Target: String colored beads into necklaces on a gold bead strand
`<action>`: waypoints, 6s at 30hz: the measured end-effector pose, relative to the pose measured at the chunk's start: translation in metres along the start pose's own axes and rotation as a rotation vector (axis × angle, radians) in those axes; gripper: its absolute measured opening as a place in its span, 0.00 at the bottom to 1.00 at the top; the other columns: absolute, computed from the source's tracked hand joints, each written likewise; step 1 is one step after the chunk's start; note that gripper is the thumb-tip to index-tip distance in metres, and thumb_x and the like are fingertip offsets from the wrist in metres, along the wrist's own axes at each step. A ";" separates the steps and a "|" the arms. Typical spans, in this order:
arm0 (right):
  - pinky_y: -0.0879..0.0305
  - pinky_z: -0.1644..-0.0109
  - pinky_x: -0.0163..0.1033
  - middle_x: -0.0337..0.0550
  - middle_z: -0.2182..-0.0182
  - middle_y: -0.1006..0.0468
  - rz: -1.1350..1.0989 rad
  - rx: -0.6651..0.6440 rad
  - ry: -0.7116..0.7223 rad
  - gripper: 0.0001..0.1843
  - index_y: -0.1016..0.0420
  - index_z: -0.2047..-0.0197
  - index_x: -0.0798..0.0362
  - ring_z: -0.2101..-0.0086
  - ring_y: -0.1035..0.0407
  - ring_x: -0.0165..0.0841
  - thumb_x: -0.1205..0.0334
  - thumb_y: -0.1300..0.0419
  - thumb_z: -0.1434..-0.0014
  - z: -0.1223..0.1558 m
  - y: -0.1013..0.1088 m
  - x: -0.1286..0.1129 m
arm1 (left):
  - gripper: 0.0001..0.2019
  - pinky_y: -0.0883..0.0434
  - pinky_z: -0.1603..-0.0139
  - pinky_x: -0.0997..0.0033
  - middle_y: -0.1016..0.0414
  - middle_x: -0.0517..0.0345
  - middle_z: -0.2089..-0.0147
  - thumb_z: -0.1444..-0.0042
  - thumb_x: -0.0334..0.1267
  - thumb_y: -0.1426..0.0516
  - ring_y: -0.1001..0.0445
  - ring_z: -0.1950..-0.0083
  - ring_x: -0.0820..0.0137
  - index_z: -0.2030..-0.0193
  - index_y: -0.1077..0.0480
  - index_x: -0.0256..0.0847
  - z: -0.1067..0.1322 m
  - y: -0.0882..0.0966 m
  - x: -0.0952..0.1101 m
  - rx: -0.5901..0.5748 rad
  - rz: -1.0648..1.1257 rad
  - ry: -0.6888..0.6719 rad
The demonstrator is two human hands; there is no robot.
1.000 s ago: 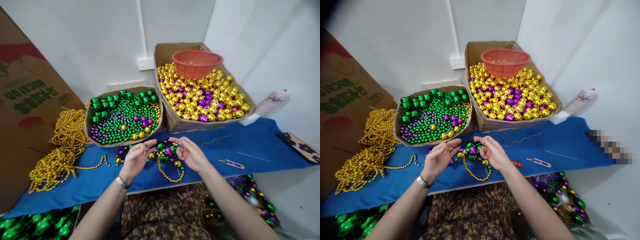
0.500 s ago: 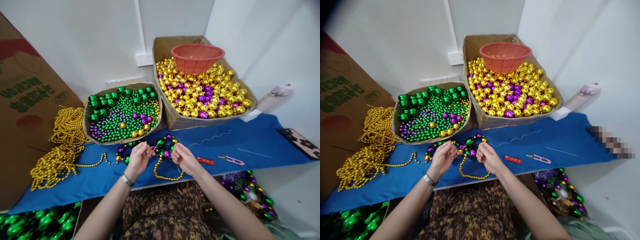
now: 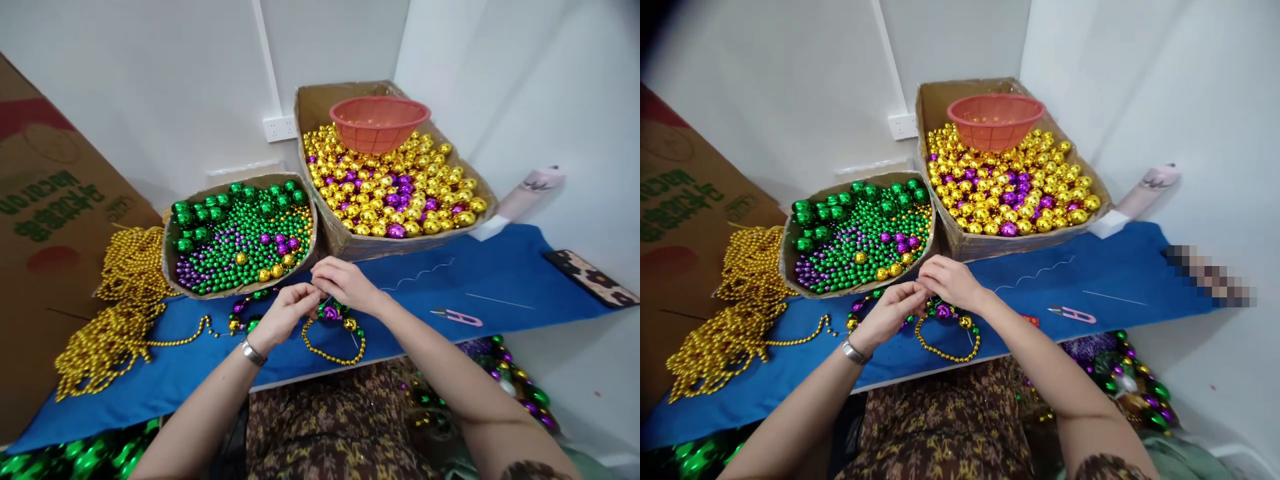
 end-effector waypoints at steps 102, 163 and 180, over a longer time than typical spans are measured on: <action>0.46 0.70 0.32 0.36 0.76 0.33 -0.289 0.047 -0.347 0.16 0.33 0.70 0.52 0.74 0.38 0.27 0.55 0.53 0.35 0.013 0.005 -0.038 | 0.13 0.33 0.50 0.66 0.27 0.52 0.51 0.44 0.43 0.43 0.30 0.52 0.65 0.54 0.33 0.41 0.005 -0.018 -0.027 0.093 0.010 -0.342; 0.36 0.56 0.39 0.44 0.61 0.23 -0.219 -0.093 -0.307 0.13 0.26 0.55 0.49 0.60 0.29 0.34 0.56 0.49 0.35 0.060 -0.006 0.020 | 0.22 0.30 0.51 0.68 0.29 0.50 0.44 0.50 0.35 0.37 0.28 0.48 0.64 0.47 0.31 0.43 -0.018 -0.006 -0.046 -0.098 -0.021 -0.204; 0.34 0.60 0.39 0.53 0.62 0.24 0.738 -0.085 -0.748 0.17 0.26 0.51 0.52 0.59 0.31 0.41 0.55 0.50 0.36 0.190 0.044 0.113 | 0.26 0.25 0.54 0.64 0.35 0.48 0.39 0.54 0.32 0.35 0.23 0.54 0.62 0.46 0.32 0.46 -0.025 0.013 -0.039 0.087 0.161 -0.307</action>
Point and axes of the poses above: each hand's wrist, its own z-axis away from the middle knuckle, its own y-axis out of the back of the hand, x = y × z, the point moved 2 cm from there along -z, towards the middle knuckle
